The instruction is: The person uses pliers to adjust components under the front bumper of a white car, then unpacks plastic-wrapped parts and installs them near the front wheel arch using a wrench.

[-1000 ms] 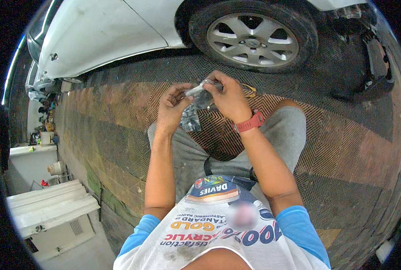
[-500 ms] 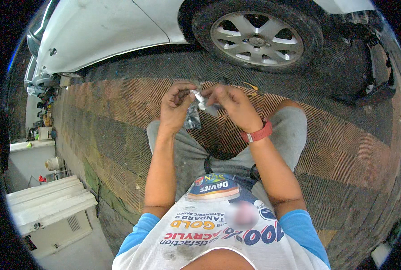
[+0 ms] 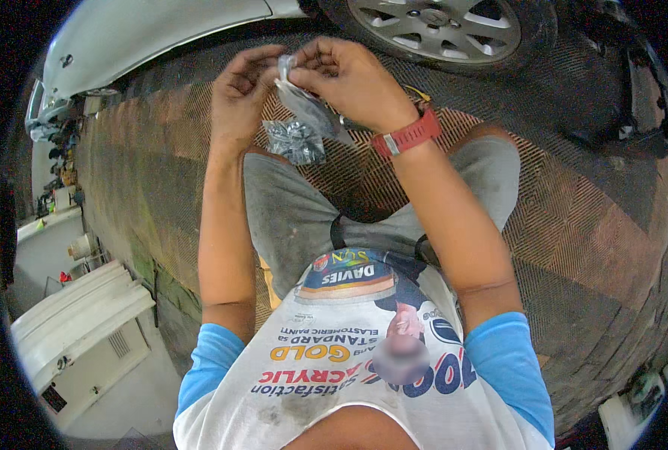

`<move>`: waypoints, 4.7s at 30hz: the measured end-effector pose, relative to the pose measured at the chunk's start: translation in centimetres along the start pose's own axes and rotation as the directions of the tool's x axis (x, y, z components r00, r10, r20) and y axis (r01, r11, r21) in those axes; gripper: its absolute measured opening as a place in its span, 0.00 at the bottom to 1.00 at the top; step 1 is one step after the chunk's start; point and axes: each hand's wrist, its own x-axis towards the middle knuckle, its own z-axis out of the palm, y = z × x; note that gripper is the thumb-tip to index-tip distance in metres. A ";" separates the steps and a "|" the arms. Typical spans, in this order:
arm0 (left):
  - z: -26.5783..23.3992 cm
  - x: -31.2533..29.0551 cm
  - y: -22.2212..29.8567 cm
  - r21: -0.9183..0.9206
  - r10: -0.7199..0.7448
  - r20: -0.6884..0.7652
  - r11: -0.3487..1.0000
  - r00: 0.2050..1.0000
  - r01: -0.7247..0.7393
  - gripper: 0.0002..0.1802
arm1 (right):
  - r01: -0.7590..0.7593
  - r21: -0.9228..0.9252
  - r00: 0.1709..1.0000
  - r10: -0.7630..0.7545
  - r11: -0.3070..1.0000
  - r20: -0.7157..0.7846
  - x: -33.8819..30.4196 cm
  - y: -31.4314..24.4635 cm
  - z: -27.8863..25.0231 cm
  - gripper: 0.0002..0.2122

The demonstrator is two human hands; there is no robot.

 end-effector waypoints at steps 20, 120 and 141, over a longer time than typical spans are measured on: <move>-0.5 0.5 -3.3 -0.329 -0.123 -0.117 0.941 0.985 0.078 0.06 | -0.134 0.248 0.985 0.101 0.960 0.143 3.3 4.2 2.8 0.15; 3.9 -3.2 -10.6 -0.437 -0.421 0.343 0.720 0.840 0.539 0.31 | -0.250 0.154 0.945 0.276 0.956 -0.176 -8.0 10.8 -3.2 0.17; -12.4 -14.4 -14.1 0.354 0.010 -0.675 0.881 0.737 0.313 0.32 | -0.197 0.419 0.560 0.452 0.887 -0.694 -8.9 17.4 -6.9 0.18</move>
